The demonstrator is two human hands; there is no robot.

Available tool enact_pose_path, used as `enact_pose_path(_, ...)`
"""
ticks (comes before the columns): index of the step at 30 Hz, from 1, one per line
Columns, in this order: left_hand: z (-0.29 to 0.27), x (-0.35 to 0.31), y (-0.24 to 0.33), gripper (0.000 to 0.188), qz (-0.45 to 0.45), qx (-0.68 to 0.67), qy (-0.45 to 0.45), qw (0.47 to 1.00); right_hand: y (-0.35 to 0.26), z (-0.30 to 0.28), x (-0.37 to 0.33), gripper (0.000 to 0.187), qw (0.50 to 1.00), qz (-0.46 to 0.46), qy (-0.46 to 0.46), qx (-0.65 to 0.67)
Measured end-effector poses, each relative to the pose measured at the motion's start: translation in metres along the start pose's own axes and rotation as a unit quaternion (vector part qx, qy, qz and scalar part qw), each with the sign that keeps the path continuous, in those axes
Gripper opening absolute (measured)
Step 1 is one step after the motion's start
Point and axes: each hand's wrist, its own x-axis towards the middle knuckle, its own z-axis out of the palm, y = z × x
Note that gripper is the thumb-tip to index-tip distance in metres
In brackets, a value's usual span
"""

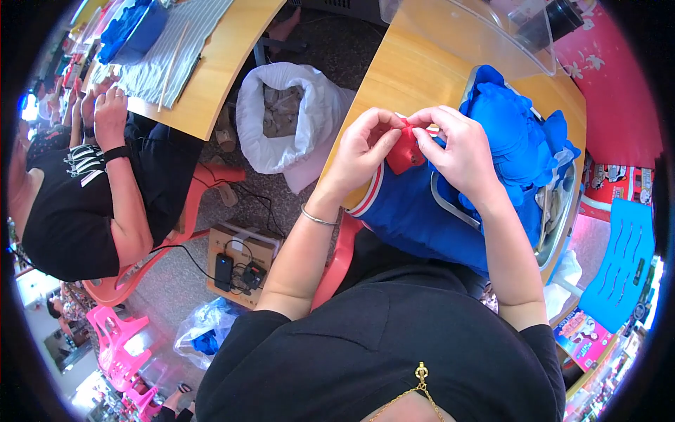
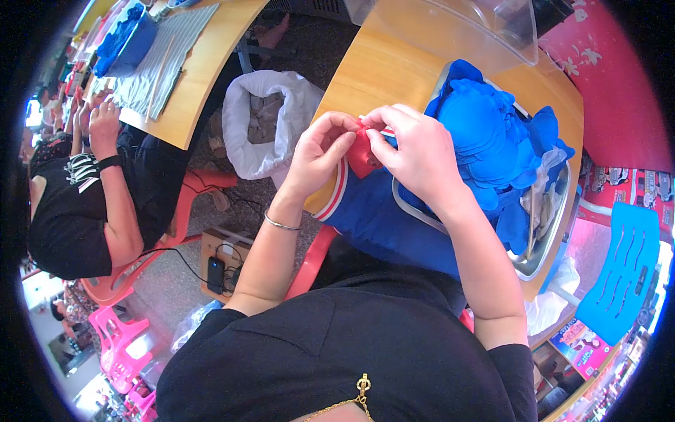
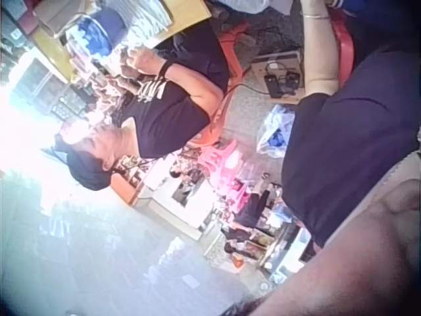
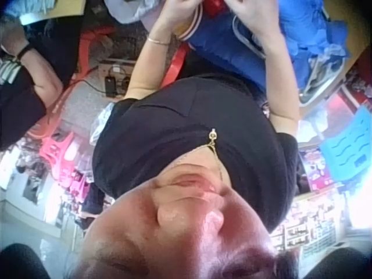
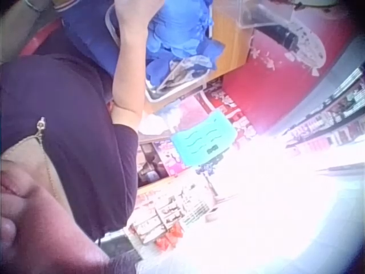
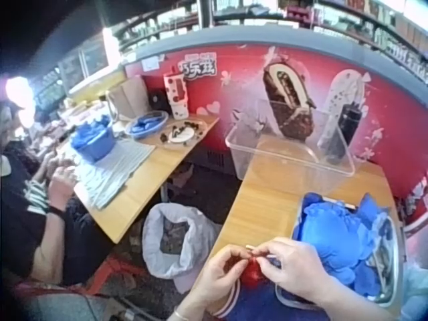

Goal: Assemble small blue fabric pieces by folding and shaping them into a small garment using a wooden stick.

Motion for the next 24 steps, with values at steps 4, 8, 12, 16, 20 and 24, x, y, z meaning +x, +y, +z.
enact_pose_path(4, 0.000, 0.001, 0.000, 0.014, -0.003, -0.030, -0.015, 0.999, 0.002, -0.003, 0.004, 0.016, 0.998, 0.044, -0.043, 0.028)
enact_pose_path(8, 0.003, 0.000, -0.002, 0.020, -0.010, -0.056, -0.006, 0.998, 0.000, -0.006, 0.006, 0.014, 0.995, 0.060, -0.072, 0.044)
enact_pose_path(12, 0.010, 0.001, 0.003, 0.023, -0.039, -0.042, 0.012, 0.998, -0.005, 0.001, 0.000, 0.015, 0.991, -0.016, -0.027, -0.130)
enact_pose_path(16, 0.006, 0.001, -0.001, 0.021, -0.069, -0.053, 0.002, 0.996, 0.006, 0.001, 0.000, 0.019, 0.998, -0.020, -0.006, -0.056)
enact_pose_path(20, 0.003, 0.000, -0.006, 0.019, -0.056, -0.051, 0.017, 0.997, 0.003, -0.002, 0.001, 0.017, 0.992, 0.085, -0.049, 0.077)
enact_pose_path(24, 0.009, 0.002, -0.007, 0.022, -0.039, -0.094, 0.035, 0.994, 0.004, 0.002, 0.004, 0.019, 0.998, 0.036, -0.058, 0.011)
